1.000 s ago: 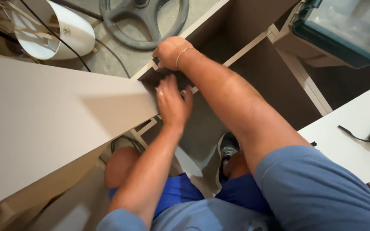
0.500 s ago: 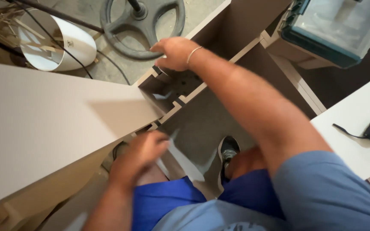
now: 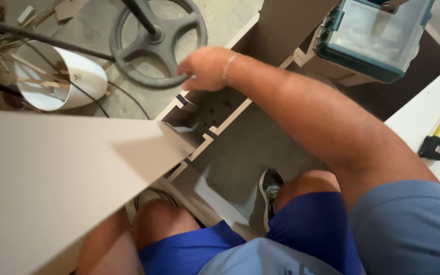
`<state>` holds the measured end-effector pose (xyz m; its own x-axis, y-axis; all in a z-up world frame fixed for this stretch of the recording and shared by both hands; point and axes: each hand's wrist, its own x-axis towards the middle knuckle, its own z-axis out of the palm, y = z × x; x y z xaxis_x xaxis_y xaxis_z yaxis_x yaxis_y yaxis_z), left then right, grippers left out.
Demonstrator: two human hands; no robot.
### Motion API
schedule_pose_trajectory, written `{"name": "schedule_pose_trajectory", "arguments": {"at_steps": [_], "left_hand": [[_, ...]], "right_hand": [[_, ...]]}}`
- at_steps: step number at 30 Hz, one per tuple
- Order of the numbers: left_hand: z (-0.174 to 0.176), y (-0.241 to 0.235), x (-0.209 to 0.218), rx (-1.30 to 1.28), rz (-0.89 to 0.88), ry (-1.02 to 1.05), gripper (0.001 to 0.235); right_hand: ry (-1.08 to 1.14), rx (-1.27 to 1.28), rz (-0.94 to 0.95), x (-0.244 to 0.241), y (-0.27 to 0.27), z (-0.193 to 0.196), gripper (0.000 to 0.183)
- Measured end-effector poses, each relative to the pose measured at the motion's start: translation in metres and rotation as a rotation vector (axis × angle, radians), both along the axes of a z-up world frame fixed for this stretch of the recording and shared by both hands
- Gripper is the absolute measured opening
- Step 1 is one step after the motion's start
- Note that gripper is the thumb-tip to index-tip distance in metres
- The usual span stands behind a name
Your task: Measure and fit wooden components into a shelf assembly
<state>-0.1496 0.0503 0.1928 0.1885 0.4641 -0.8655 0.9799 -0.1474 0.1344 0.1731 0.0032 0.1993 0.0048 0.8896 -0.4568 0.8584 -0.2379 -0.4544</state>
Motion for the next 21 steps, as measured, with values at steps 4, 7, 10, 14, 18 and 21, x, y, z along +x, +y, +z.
{"name": "schedule_pose_trajectory", "arguments": {"at_steps": [4, 7, 10, 14, 18, 21], "left_hand": [[-0.012, 0.001, -0.006, -0.058, -0.022, 0.051, 0.046], [-0.002, -0.009, -0.018, -0.103, -0.04, 0.106, 0.048], [0.025, -0.013, -0.025, -0.125, -0.088, 0.151, 0.05], [0.057, -0.015, -0.028, -0.133, -0.154, 0.165, 0.053], [0.089, -0.018, -0.042, -0.139, -0.202, 0.165, 0.056], [0.114, -0.02, -0.061, -0.132, -0.225, 0.164, 0.059]], "right_hand": [[0.034, 0.064, 0.028, 0.006, 0.028, -0.009, 0.045], [0.082, 0.071, -0.027, 0.003, 0.034, 0.007, 0.041], [0.151, 0.031, -0.075, 0.004, 0.02, 0.039, 0.05], [0.25, 0.14, -0.175, 0.008, -0.026, 0.055, 0.041], [0.416, 0.337, -0.389, 0.007, -0.112, 0.031, 0.046], [0.356, 0.17, -0.592, -0.004, -0.215, 0.066, 0.047]]}}
